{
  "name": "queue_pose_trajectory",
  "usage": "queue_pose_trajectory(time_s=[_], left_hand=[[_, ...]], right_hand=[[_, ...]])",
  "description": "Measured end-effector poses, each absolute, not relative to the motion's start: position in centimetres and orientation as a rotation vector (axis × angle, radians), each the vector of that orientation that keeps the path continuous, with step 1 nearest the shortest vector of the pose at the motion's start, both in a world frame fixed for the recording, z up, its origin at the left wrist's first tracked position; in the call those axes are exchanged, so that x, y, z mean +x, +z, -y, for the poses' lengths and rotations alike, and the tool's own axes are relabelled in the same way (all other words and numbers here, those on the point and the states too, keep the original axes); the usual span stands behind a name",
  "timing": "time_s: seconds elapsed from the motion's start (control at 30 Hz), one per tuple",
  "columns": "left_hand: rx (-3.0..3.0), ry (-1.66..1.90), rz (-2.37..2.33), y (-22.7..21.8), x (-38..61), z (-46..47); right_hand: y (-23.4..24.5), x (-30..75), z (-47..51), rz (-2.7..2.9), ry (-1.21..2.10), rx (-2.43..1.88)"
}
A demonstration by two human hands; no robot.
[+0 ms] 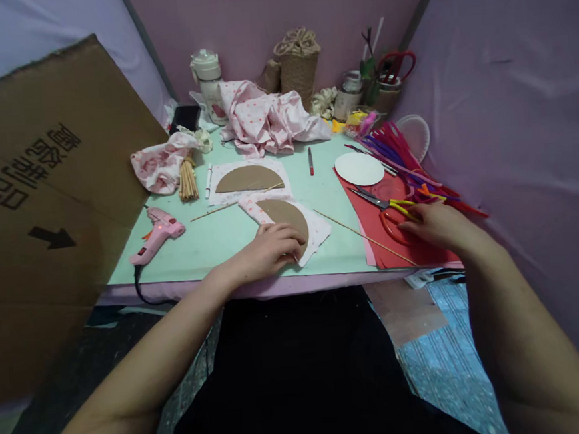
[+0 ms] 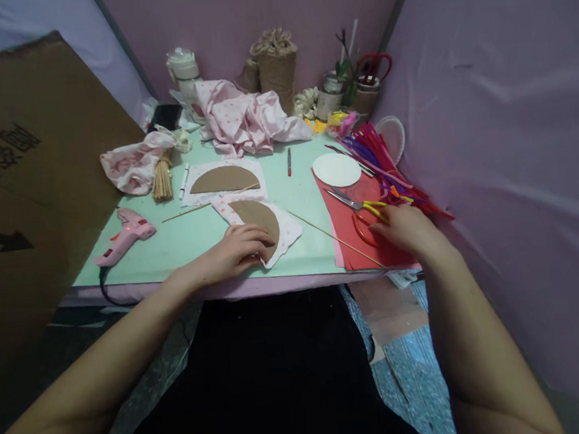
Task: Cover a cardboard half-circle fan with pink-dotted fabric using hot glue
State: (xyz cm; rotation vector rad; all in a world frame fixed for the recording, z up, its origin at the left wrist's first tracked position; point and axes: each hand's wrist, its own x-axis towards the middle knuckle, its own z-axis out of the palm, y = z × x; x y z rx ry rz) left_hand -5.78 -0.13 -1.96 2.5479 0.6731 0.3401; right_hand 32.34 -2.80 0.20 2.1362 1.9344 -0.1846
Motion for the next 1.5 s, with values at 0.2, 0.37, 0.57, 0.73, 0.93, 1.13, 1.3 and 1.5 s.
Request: queue_pose_trajectory(time_s=[0.2, 0.37, 0.57, 0.73, 0.93, 1.13, 1.3, 1.5], left_hand=[[2.537, 0.368, -0.663, -2.0, -5.9, 0.1], [2.527, 0.386, -0.655, -2.3, -5.9, 0.1], [2.534, 0.377, -0.656, -2.1, -5.7, 0.1], [2.553, 0.364, -0.614, -1.9, -6.1, 0.1], [2.561, 0.341, -0.601, -1.8, -6.4, 0.0], [2.565, 0.357, -0.610, -1.8, -6.3, 0.0], [2.571, 0.354, -0.611, -1.9, -6.2, 0.0], [2.577, 0.344, -0.615, -1.9, -6.2, 0.0]], right_hand=[[1.2, 31.7, 1.7, -2.019, -0.225, 2.082], [2.0, 31.4, 5.5, -1.993, -0.140, 2.241], [0.7, 29.4, 13.2, -2.527, -0.242, 2.303], [-1.2, 24.7, 16.6, -2.780, 0.183, 2.034], [-2.1, 21.9, 16.7, -2.718, 0.356, 1.934], [-1.3, 21.3, 16.8, -2.714, 0.442, 1.921], [-1.3, 21.1, 16.8, -2.692, 0.459, 1.920], [-1.6, 20.9, 16.6, -2.675, 0.358, 1.946]])
